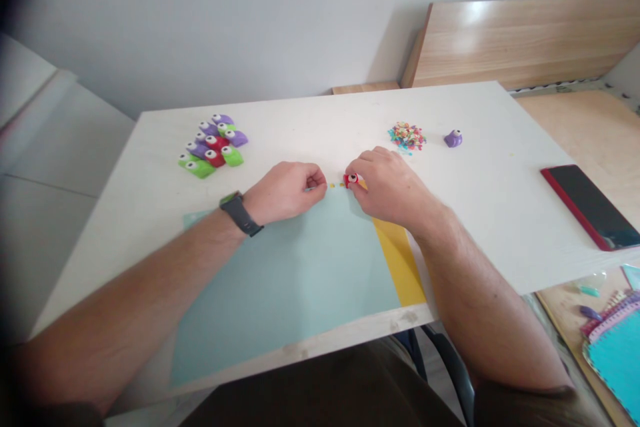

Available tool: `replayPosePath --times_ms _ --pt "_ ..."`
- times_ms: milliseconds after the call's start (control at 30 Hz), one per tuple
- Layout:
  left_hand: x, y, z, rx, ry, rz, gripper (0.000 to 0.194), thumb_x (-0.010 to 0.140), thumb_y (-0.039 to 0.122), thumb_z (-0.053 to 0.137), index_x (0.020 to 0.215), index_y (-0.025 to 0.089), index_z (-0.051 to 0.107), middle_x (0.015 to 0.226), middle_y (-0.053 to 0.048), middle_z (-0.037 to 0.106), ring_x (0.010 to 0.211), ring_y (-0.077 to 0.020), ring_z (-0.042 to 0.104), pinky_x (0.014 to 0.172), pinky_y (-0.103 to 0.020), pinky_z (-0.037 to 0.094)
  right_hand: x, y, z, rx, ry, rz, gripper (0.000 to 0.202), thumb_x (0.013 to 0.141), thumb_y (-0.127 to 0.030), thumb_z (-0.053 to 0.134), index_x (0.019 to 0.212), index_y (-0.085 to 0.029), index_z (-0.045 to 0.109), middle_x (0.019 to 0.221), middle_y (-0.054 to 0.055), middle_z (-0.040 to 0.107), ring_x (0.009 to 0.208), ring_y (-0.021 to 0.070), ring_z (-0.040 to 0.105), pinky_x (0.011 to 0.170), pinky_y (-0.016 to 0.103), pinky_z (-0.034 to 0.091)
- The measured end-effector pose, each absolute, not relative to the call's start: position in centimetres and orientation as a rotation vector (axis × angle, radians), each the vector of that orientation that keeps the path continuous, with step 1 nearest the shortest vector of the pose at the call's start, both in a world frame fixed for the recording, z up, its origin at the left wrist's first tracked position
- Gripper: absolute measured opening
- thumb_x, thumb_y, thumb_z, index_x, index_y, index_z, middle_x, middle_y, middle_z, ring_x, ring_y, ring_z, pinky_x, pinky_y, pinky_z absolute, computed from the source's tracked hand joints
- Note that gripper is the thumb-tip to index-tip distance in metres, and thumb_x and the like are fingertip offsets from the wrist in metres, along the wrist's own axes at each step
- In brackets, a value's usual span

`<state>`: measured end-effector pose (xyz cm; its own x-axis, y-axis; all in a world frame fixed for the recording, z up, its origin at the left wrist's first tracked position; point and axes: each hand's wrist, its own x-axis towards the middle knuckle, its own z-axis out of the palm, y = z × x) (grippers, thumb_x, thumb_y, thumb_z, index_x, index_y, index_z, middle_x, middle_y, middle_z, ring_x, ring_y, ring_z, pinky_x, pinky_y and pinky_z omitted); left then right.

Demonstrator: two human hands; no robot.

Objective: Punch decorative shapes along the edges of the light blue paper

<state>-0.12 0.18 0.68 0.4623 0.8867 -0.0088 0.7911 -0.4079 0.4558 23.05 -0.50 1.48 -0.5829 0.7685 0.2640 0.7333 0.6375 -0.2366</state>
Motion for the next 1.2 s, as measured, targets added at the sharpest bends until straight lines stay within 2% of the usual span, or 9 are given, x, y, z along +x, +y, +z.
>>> replayPosePath --times_ms 267,533,933,1200 --pt "-0.11 0.23 0.77 2.318 1.405 0.308 0.019 0.087 0.029 0.058 0.091 0.02 0.075 0.09 -0.004 0.079 0.081 -0.0215 0.071 0.069 -0.031 0.048 23.09 -0.54 1.54 -1.211 -2.516 0.154 0.02 0.089 -0.015 0.063 0.104 -0.017 0.078 0.102 0.011 0.076 0.102 0.0287 0.067 0.093 0.042 0.049" --pt "-0.25 0.32 0.46 2.301 1.414 0.319 0.029 0.092 0.046 0.061 0.092 0.02 0.073 0.091 -0.006 0.078 0.082 -0.0221 0.071 0.068 -0.031 0.048 23.04 -0.61 1.57 -1.183 -2.493 0.157 0.019 0.089 -0.015 0.065 0.103 -0.017 0.077 0.1 0.011 0.077 0.1 0.0286 0.068 0.092 0.041 0.051" --pt "-0.31 0.29 0.07 2.309 1.414 0.336 0.025 0.091 0.044 0.062 0.09 0.021 0.072 0.091 -0.005 0.078 0.083 -0.0216 0.07 0.068 -0.031 0.047 23.25 -0.43 1.87 -1.082 -2.466 0.115 0.021 0.085 -0.007 0.063 0.091 -0.019 0.08 0.09 0.009 0.078 0.092 0.0261 0.068 0.088 0.04 0.05" --pt "-0.36 0.29 0.09 2.309 1.398 0.341 0.024 0.092 0.041 0.059 0.091 0.021 0.072 0.092 -0.004 0.078 0.082 -0.0209 0.07 0.066 -0.03 0.047 23.24 -0.68 2.05 -1.14 -2.54 0.112 0.02 0.088 -0.011 0.063 0.09 -0.019 0.082 0.091 0.01 0.076 0.091 0.0252 0.066 0.085 0.039 0.048"
